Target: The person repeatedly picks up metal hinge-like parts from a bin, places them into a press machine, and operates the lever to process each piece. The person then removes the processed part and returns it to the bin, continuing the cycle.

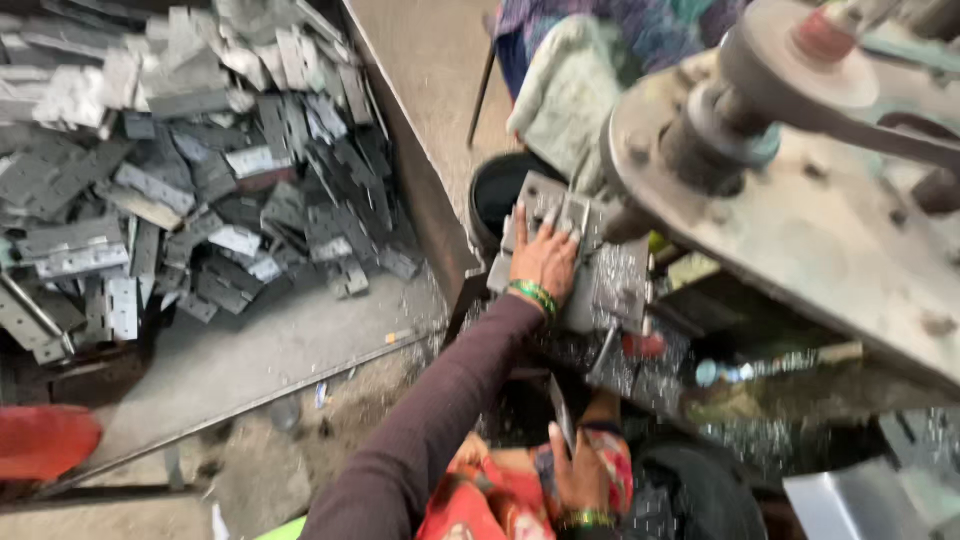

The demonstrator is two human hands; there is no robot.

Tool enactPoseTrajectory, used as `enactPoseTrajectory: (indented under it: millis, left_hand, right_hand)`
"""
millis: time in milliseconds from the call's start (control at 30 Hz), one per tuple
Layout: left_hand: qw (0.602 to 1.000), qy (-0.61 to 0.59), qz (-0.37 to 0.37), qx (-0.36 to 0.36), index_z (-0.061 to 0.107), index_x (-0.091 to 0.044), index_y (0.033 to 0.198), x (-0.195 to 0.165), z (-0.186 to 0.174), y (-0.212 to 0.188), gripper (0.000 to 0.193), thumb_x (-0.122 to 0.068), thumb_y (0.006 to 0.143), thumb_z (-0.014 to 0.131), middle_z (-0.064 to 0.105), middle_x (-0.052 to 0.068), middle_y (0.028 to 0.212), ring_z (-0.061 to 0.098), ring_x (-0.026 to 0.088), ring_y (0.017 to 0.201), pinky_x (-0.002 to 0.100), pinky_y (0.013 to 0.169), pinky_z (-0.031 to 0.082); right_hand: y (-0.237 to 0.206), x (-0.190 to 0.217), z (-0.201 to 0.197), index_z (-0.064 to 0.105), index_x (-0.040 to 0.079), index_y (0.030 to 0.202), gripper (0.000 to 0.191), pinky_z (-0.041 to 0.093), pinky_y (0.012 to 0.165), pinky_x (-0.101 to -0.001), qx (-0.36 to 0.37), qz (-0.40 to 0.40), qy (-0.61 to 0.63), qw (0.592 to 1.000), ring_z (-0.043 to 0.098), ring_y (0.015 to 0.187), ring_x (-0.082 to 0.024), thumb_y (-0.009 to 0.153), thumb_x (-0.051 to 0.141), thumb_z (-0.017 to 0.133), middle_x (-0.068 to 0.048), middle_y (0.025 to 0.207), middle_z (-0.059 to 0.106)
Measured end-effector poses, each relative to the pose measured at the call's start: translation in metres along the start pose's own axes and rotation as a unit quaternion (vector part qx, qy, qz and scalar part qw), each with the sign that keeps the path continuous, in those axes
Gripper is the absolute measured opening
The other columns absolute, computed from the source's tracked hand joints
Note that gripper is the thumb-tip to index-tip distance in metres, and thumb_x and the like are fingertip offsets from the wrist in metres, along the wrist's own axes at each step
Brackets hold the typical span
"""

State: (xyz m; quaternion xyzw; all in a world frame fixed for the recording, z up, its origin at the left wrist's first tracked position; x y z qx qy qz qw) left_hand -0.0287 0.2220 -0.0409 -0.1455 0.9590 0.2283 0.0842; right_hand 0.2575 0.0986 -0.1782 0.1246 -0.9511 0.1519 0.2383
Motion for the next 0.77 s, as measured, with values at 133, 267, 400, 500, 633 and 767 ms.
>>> enactPoseTrajectory:
  millis: [133,267,400,500,633,767]
  left_hand:
    - [0.998,0.018,-0.019,0.066,0.06,-0.017,0.139,0.003,-0.001,0.0,0.043,-0.022,0.1,0.044,0.062,0.002,0.136,0.036,0.026,0.15,0.07,0.119,-0.012]
    - [1.0,0.011,-0.006,-0.013,0.063,-0.019,0.131,0.01,-0.013,0.0,0.044,-0.019,0.091,0.045,0.061,0.0,0.139,0.036,0.026,0.147,0.07,0.118,-0.01]
    - [0.998,-0.012,-0.029,0.061,0.065,-0.017,0.131,0.011,-0.011,-0.012,0.039,-0.018,0.098,0.045,0.063,0.0,0.139,0.042,0.024,0.145,0.07,0.123,-0.009]
    - [1.0,0.01,-0.011,0.013,0.068,-0.018,0.126,0.012,-0.007,0.002,0.037,-0.02,0.095,0.046,0.064,0.0,0.137,0.043,0.024,0.145,0.069,0.121,-0.007]
    - [0.999,-0.041,0.0,0.027,0.067,-0.018,0.132,0.008,0.007,-0.01,0.04,-0.018,0.097,0.046,0.063,0.0,0.138,0.044,0.023,0.142,0.071,0.123,-0.006]
    - [1.0,0.001,-0.01,0.008,0.067,-0.017,0.129,0.014,0.008,-0.004,0.036,-0.023,0.1,0.047,0.062,0.0,0.141,0.036,0.024,0.151,0.071,0.122,-0.005]
  right_hand:
    - [0.003,0.026,-0.041,0.069,0.008,0.103,0.061,0.053,0.08,-0.053,0.029,0.009,-0.062,0.998,0.069,0.092,-0.046,0.09,0.066,0.051,-0.026,0.091,0.072]
    - [-0.001,0.046,-0.071,0.067,0.01,0.105,0.059,0.052,0.08,-0.0539,0.04,0.033,-0.077,0.996,0.068,0.094,-0.047,0.091,0.064,0.05,-0.024,0.092,0.073]
    - [-0.009,0.051,-0.053,0.068,0.006,0.1,0.062,0.053,0.081,-0.0538,0.021,0.063,-0.054,0.996,0.07,0.095,-0.046,0.091,0.065,0.053,-0.024,0.094,0.073]
    - [-0.013,0.046,-0.031,0.066,0.009,0.106,0.057,0.051,0.081,-0.0543,0.014,0.044,-0.033,0.998,0.068,0.094,-0.048,0.092,0.062,0.052,-0.026,0.096,0.072]
    - [-0.01,0.029,-0.02,0.068,0.008,0.108,0.059,0.053,0.084,-0.0536,0.01,0.038,-0.019,0.999,0.068,0.098,-0.047,0.092,0.063,0.052,-0.027,0.1,0.072]
    - [0.003,0.021,-0.031,0.071,0.006,0.111,0.067,0.055,0.089,-0.0515,0.053,0.056,-0.062,0.995,0.073,0.102,-0.044,0.09,0.067,0.054,-0.026,0.106,0.075]
Point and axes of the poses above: each hand's wrist, its own y-axis towards the middle knuckle, its own z-axis out of the palm, x = y × z, the point moved 3 cm from there along y, towards the middle knuckle
